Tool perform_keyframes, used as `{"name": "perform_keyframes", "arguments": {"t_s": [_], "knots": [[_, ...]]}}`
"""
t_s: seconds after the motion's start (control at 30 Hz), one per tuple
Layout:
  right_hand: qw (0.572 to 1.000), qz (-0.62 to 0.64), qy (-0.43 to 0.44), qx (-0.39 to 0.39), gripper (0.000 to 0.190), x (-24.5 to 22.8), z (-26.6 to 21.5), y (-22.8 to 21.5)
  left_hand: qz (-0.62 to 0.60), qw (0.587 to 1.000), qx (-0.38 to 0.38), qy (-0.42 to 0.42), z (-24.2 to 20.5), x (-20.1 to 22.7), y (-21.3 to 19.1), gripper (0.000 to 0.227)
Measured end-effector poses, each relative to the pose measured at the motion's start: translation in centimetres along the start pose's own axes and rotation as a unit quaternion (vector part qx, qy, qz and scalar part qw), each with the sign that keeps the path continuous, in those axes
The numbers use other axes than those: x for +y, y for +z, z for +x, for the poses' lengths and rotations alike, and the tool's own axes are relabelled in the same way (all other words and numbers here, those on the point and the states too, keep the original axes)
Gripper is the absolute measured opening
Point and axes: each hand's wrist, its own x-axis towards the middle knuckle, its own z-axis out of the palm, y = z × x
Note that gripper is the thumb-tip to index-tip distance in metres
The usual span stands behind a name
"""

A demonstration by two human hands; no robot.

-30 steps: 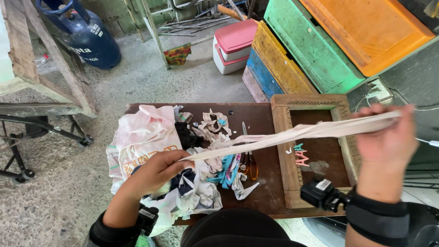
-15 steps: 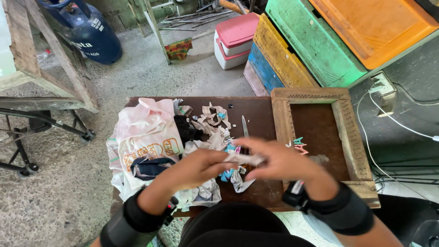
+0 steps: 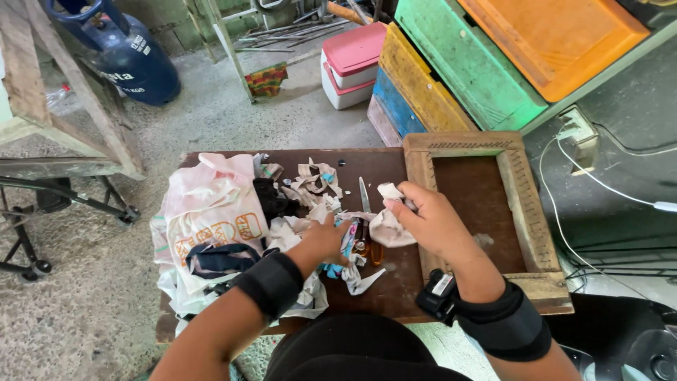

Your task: The person repeatedly picks up fabric pieces from a pile on a table, stretches them, and cuts them into strips using scissors. The cut strips are placed back on the table. The person handles multiple fabric pieces of different colors throughout the clip.

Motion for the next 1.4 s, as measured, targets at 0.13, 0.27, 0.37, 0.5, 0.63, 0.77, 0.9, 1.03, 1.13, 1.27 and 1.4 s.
{"name": "perform_keyframes", "arguments": {"t_s": [0.13,0.27,0.37,0.5,0.63,0.77,0.9,1.03,1.13,1.27,1.4], "knots": [[0.997,0.074,0.033,0.005,0.019,0.2,-1.7,-1.1,0.021,0.995,-0.079,-0.057,0.3,2.8,0.8,0.110],[0.991,0.127,-0.001,0.039,0.015,3.2,-3.1,-3.3,0.114,0.991,-0.037,-0.051,7.0,-0.8,8.6,0.060],[0.985,0.156,-0.014,0.074,0.014,4.7,-4.0,-5.7,0.118,0.993,-0.009,0.007,8.4,-1.7,6.6,0.035],[0.957,0.250,-0.010,0.143,0.015,5.2,-5.1,-8.8,0.023,0.995,0.013,0.096,1.3,3.0,-6.7,0.035],[0.938,0.277,-0.063,0.197,0.017,2.0,-5.9,-11.3,-0.035,0.970,0.112,0.213,-3.7,5.7,-13.0,0.031],[0.906,0.313,-0.157,0.239,0.012,-1.7,-6.9,-13.2,-0.194,0.894,0.181,0.361,-7.9,8.9,-16.6,0.023],[0.903,0.288,-0.211,0.240,0.009,-4.0,-7.4,-13.8,-0.325,0.799,0.278,0.422,-9.2,11.0,-15.8,0.024],[0.910,0.293,-0.203,0.213,0.009,-0.9,-6.7,-13.6,-0.378,0.790,0.278,0.394,-5.4,10.7,-9.7,0.025],[0.926,0.297,-0.157,0.172,0.012,2.1,-5.7,-12.5,-0.326,0.904,0.159,0.226,-1.5,9.3,-3.1,0.020],[0.979,0.182,-0.079,0.037,0.022,2.8,-5.6,-9.8,-0.053,0.992,-0.074,0.091,1.5,6.6,5.4,0.057],[0.989,0.095,-0.102,-0.051,0.014,0.7,-6.4,-9.0,0.123,0.982,-0.143,-0.009,0.3,9.8,6.2,0.091]]}}
